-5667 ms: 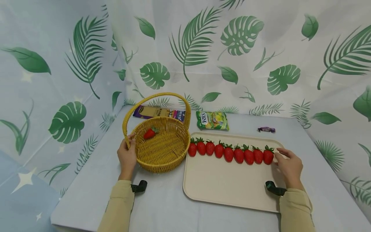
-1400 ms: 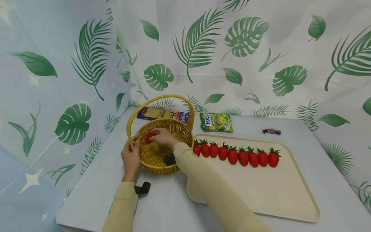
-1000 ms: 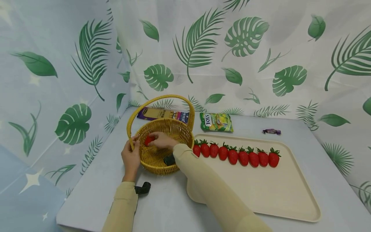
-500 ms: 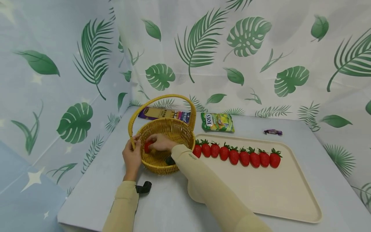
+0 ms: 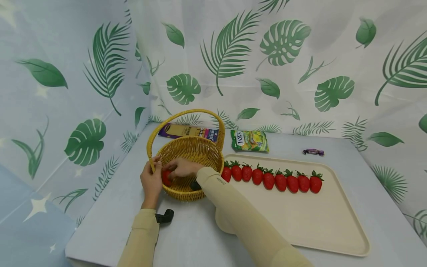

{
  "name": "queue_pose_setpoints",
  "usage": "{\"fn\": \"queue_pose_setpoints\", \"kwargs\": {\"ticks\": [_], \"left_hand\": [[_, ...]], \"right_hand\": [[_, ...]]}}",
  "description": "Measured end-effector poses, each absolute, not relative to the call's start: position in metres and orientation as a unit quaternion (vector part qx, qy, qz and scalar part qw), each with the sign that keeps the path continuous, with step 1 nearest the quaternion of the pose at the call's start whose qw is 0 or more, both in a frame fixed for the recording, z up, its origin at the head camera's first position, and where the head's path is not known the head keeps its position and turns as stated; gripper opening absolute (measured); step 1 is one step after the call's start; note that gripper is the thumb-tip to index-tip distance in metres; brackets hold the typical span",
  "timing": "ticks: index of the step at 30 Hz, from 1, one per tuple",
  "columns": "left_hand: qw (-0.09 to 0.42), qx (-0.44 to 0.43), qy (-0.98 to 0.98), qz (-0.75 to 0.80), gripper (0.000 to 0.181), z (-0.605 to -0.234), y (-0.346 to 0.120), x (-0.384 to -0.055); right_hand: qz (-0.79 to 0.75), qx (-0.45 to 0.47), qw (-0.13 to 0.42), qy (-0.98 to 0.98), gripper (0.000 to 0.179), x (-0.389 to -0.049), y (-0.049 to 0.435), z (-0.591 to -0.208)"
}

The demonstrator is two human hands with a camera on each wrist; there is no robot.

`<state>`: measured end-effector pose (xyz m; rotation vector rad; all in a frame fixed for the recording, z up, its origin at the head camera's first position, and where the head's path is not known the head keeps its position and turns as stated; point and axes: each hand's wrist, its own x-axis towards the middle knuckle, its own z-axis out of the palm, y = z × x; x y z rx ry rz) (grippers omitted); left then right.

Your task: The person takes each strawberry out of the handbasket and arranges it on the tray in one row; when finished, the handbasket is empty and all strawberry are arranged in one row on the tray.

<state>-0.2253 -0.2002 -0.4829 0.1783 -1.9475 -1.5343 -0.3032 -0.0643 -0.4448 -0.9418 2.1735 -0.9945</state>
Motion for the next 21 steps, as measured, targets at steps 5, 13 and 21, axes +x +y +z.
{"fn": "queue_pose_setpoints", "kwargs": {"ticks": [5,13,21], "left_hand": [[0.327,0.067,-0.740,-0.584,0.015,-0.482,-0.200,-0.225],[0.324,0.071,-0.741,-0.583,0.016,-0.482,-0.200,-0.225],[0.326,0.066,-0.739,-0.586,0.016,-0.478,-0.199,-0.224]], "right_hand": [[-0.404,-0.333,0.341,0.781,0.037,-0.303,-0.066,-0.450],[-0.426,-0.322,0.396,0.747,0.031,-0.298,-0.066,-0.449],[-0.400,-0.350,0.383,0.755,0.032,-0.300,-0.066,-0.440]]}}
